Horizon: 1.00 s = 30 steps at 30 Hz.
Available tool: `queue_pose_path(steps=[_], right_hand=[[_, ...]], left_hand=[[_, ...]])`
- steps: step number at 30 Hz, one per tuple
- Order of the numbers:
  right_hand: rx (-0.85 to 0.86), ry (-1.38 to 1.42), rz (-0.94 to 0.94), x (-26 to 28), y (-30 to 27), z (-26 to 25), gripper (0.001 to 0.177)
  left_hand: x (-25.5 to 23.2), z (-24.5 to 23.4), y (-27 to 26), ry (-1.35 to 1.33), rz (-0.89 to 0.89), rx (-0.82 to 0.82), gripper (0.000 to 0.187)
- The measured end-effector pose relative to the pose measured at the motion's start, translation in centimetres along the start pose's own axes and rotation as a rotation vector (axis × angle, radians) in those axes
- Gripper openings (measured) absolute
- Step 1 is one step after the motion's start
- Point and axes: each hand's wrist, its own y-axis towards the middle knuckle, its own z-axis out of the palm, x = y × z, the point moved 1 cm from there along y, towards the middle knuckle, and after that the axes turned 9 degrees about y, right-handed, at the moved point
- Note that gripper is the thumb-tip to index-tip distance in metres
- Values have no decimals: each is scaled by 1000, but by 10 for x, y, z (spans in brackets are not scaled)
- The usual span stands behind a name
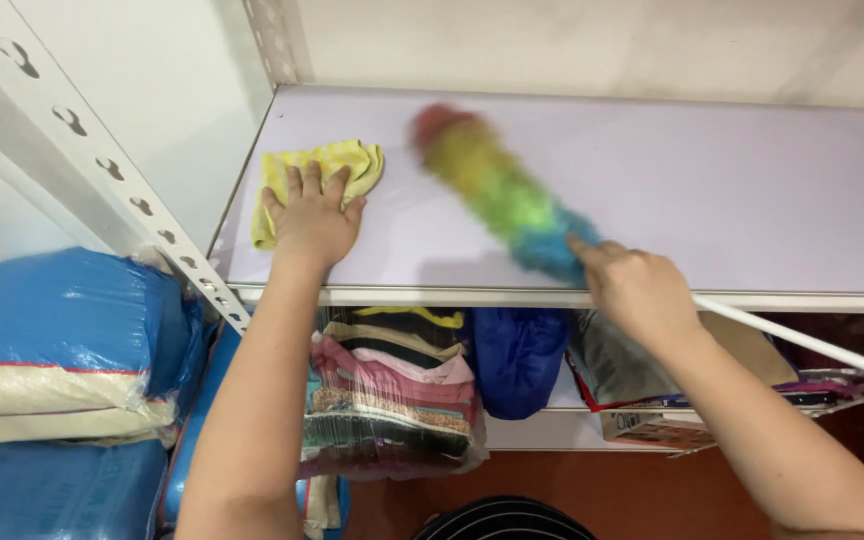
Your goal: Cleaning a storage shelf using a duster and a cloth.
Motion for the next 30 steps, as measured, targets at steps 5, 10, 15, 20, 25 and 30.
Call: queue_pose_path(steps=[5,10,15,20,25,30], right_hand=[[14,137,-63,-12,0,1,32],[67,132,197,-102,2,22,32],[-7,-100,524,-208,-15,75,49],[52,10,307,-101,1,36,35],[99,348,-58,-65,0,24,35],[307,542,66,-101,-8,15,60]], left_hand=[[-2,-14,-20,-2,38,-14,66],[-4,-23,-33,-6,65,-8,63],[-5,-26,-36,-139,102,-31,65],[-6,-27,-38,-150,103,-26,65],[-6,-27,-42,-174,120,-66,63],[-3,-29,-44,-189,157,-61,62]])
